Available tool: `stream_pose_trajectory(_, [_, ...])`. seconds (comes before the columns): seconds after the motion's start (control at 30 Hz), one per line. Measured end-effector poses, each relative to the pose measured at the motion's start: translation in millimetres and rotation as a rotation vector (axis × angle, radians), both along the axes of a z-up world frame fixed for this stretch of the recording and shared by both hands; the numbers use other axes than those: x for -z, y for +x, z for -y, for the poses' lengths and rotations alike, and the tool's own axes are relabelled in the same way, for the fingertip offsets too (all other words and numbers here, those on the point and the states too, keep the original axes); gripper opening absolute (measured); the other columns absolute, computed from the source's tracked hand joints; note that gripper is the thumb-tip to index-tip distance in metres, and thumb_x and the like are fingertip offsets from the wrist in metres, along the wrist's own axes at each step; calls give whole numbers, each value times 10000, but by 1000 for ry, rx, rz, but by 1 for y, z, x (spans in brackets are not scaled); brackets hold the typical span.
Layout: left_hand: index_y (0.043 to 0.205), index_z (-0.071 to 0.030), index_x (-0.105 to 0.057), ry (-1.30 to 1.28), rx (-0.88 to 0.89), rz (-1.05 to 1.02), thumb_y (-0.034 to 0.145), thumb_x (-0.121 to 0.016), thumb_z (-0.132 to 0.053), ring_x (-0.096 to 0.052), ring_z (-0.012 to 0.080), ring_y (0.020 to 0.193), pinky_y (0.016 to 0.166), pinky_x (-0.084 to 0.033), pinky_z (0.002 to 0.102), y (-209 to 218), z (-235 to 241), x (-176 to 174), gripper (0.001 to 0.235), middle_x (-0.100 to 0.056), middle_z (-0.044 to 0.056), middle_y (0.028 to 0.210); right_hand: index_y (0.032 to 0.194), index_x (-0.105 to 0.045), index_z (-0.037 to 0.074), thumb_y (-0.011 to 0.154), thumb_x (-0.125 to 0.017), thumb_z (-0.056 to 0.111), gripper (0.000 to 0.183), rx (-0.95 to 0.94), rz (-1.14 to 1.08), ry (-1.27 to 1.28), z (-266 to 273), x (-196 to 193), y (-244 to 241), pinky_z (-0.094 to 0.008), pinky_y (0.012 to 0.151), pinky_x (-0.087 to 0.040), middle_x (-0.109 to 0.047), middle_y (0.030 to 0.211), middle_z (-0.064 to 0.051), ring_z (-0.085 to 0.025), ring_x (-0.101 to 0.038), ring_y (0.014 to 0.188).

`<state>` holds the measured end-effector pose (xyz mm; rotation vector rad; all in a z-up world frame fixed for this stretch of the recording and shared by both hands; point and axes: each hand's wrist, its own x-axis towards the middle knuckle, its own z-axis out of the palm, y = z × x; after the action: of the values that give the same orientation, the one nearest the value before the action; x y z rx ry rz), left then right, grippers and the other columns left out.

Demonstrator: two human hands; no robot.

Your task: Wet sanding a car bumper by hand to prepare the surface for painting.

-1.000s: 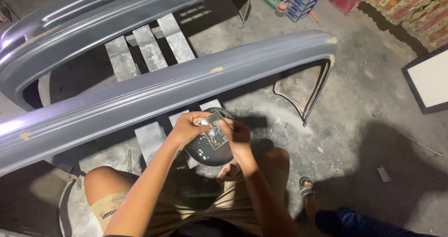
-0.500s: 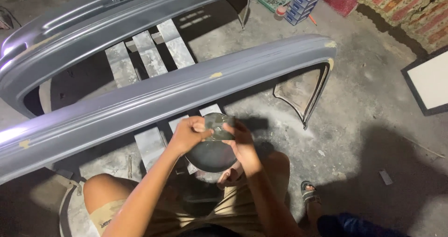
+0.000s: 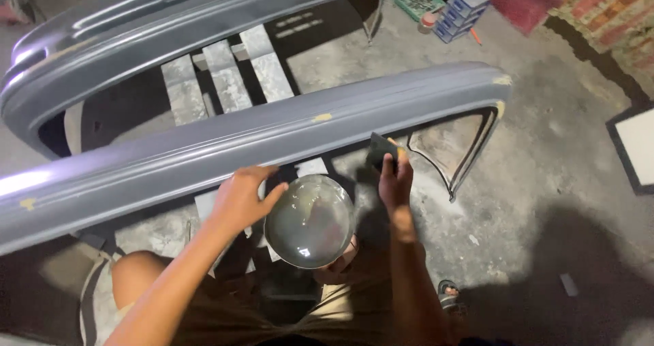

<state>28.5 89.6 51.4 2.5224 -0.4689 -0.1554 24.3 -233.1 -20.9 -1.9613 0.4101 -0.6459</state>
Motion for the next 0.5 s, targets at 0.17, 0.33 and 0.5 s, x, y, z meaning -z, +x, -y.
stream_pose_trajectory(0.17, [1475, -59, -478, -26, -216, -583, 899, -592, -620, -737, 372, 843, 786, -612, 483, -54, -7, 15, 812, -750, 240, 1008, 1382, -600, 80, 1039, -580, 185, 359, -12, -125, 492, 5, 109, -2, -526, 914, -597, -597, 1375, -239, -370, -604, 1217])
stream_pose_trajectory(0.33, [1521, 54, -343, -223, -206, -721, 981, -460, -268, -760, 288, 550, 542, -663, 381, -72, 8, 34, 640, -754, 209, 697, 1347, -651, 134, 968, -750, 371, 458, 127, -327, 563, -13, 159, -50, -468, 1034, -535, -663, 1299, -174, -287, -608, 1206])
stream_pose_trajectory(0.5, [1495, 62, -418, -367, -242, -704, 958, -435, -103, -756, 331, 597, 504, -662, 401, -69, 2, 51, 562, -749, 293, 819, 1368, -568, -30, 1051, -582, 413, 545, 118, -577, 462, -51, 100, -54, -581, 1162, -376, -611, 1304, -287, -418, -558, 1271])
